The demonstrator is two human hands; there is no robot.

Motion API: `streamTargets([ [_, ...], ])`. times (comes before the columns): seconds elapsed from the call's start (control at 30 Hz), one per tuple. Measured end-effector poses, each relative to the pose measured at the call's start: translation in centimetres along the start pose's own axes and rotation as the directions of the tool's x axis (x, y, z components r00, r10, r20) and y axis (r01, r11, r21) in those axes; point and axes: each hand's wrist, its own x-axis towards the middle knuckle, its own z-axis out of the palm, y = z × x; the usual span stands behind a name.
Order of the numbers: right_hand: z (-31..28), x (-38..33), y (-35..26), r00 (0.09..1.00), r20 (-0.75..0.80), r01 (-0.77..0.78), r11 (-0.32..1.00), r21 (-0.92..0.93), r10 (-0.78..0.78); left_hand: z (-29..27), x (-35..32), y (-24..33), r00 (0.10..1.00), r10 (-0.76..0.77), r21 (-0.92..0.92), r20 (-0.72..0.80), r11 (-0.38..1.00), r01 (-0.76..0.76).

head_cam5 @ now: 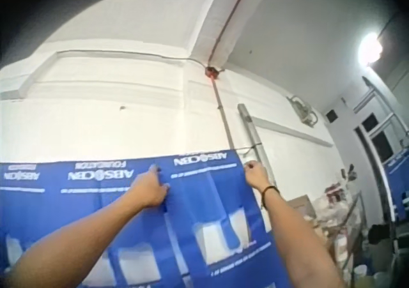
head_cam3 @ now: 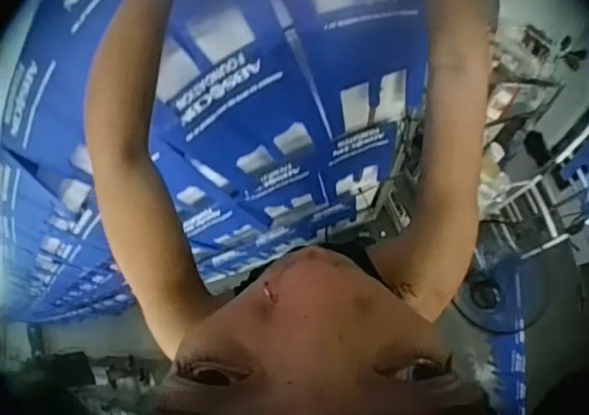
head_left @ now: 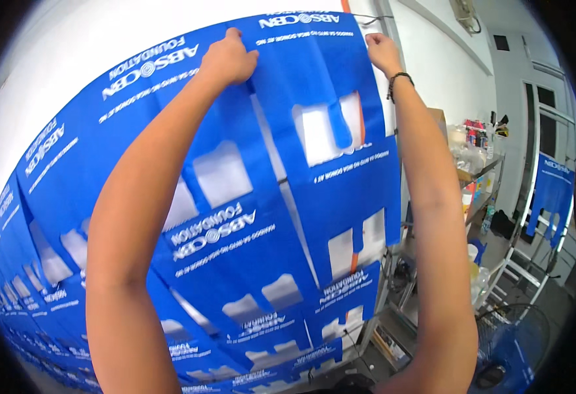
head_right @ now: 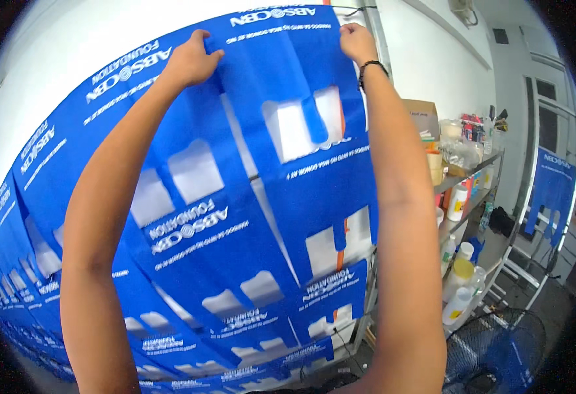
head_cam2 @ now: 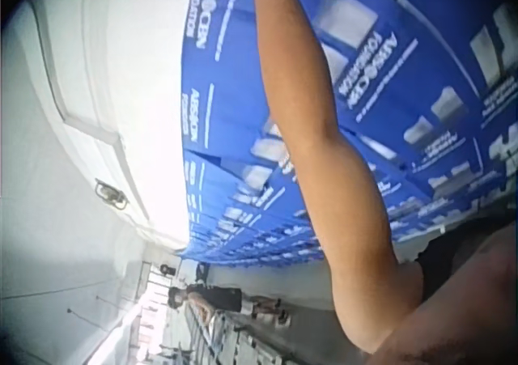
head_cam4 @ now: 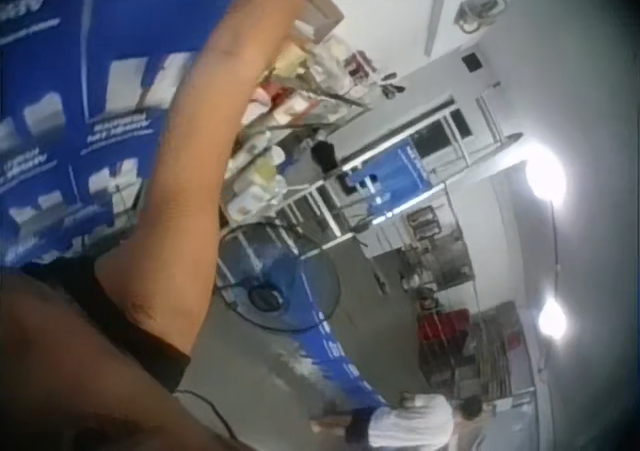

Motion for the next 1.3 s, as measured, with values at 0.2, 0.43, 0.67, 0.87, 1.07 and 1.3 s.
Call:
streamTargets([
  [0.2,5.2,6.2,4.2,0.998,-0.060,-0.018,0.996,0.091,0.023,0.7,3.2,1.7,0.960,-0.228,-0.204,0.164,0.944,0.259],
  [0.43,4.7,8.7,2.2,0.920,0.200,-0.391,0.763,0.515,0.337,1.7,6.4,-0.5,0.955,-0.104,-0.146,-0.276,0.987,0.065],
  [0.67,2.8,10.9,1.2,0.883,0.366,-0.456,0.721,0.522,0.294,0.2,9.2,-2.6,0.964,-0.252,-0.680,-0.081,0.722,0.131],
  [0.87,3.4,14.9,1.0,0.905,0.330,-0.418,0.709,0.568,0.269,-0.5,10.8,-1.5,0.947,-0.312,-0.864,0.077,0.452,0.220],
  [1.07,-4.6,17.1,-6.9,0.969,0.064,-0.201,0.611,0.766,0.239,-5.3,17.1,-1.9,0.976,-0.099,-0.891,-0.192,0.434,-0.131],
  [1.3,-19.8,12.4,-10.7,0.997,-0.052,-0.003,0.659,0.752,0.064,-15.9,10.3,4.2,0.954,0.098,-0.911,-0.283,0.283,-0.299],
])
